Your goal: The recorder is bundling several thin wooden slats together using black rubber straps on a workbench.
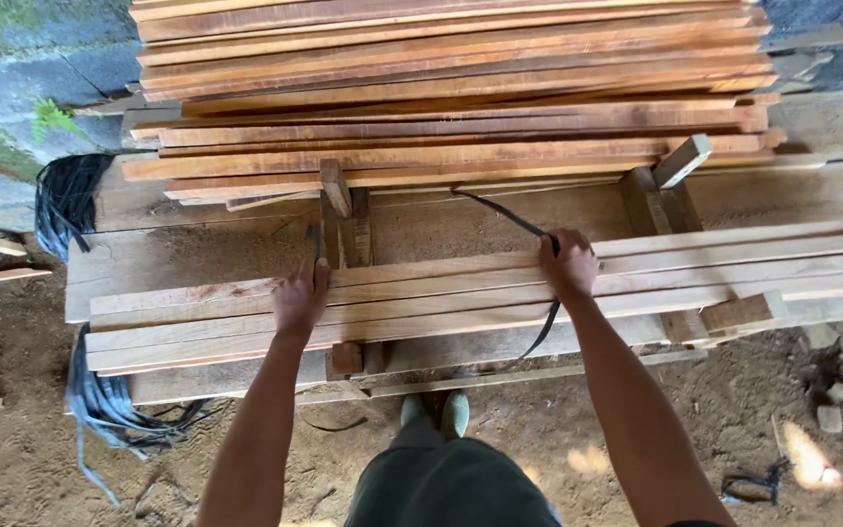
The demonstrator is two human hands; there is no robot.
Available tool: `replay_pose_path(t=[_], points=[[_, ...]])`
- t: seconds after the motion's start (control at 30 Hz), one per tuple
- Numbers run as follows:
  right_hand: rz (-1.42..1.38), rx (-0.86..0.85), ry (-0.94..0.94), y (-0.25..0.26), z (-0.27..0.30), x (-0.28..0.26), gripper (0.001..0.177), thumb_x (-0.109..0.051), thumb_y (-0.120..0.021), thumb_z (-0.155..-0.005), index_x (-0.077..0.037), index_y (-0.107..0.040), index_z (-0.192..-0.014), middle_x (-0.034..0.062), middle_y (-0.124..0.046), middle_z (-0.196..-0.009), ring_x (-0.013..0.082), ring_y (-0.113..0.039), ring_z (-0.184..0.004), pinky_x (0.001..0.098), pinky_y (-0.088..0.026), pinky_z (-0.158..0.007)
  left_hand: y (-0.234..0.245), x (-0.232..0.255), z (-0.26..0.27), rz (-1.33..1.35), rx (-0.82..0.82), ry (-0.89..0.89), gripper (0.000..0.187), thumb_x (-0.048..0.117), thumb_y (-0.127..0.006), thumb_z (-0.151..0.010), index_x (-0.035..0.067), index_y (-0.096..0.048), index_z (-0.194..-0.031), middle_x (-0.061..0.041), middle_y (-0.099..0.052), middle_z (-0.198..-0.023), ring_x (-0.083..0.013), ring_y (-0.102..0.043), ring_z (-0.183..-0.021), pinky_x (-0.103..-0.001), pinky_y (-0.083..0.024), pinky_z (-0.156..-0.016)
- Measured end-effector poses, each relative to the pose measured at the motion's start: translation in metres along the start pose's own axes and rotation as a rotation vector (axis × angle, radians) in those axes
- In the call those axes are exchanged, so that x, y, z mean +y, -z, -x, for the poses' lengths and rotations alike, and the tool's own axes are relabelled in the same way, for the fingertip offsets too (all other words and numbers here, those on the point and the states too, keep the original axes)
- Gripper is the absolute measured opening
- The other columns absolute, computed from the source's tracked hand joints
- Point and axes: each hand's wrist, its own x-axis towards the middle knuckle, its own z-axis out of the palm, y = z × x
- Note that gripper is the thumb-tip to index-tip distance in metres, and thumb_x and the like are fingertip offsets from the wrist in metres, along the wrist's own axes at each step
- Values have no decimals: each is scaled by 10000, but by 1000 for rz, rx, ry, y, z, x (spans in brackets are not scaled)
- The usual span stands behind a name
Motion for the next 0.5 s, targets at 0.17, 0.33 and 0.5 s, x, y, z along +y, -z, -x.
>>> replay_pose_path(t=[0.17, 0.33, 0.5], points=[[8, 36, 21, -8, -6, 2, 127, -321, -676, -945, -202, -707, -979, 51, -636, -845, 306, -712, -851, 488, -610, -704, 13, 10, -13, 97, -39, 25, 474, 487, -423, -1109, 137, -623, -861, -189, -728, -715, -443, -748, -713, -588, -594, -694], [28, 43, 120, -7, -4, 6, 151, -341, -678, -925, -199, -716, -957, 40, -645, -854, 281, -706, -885, 441, -602, -725, 21, 10, -8, 61, -121, 72, 407, 409, -413, -1082, 138, -653, -896, -206, -739, -756, -439, -756, -737, -583, -597, -722], [209, 58, 210, -2, -27, 51, 139, -315, -756, -889, -202, -772, -968, 47, -689, -893, 275, -698, -975, 413, -600, -821, 7, 6, -6, 83, -211, 175, 458, 540, -375, -1039, 208, -683, -974, -178, -755, -801, -423, -765, -813, -582, -595, -777]])
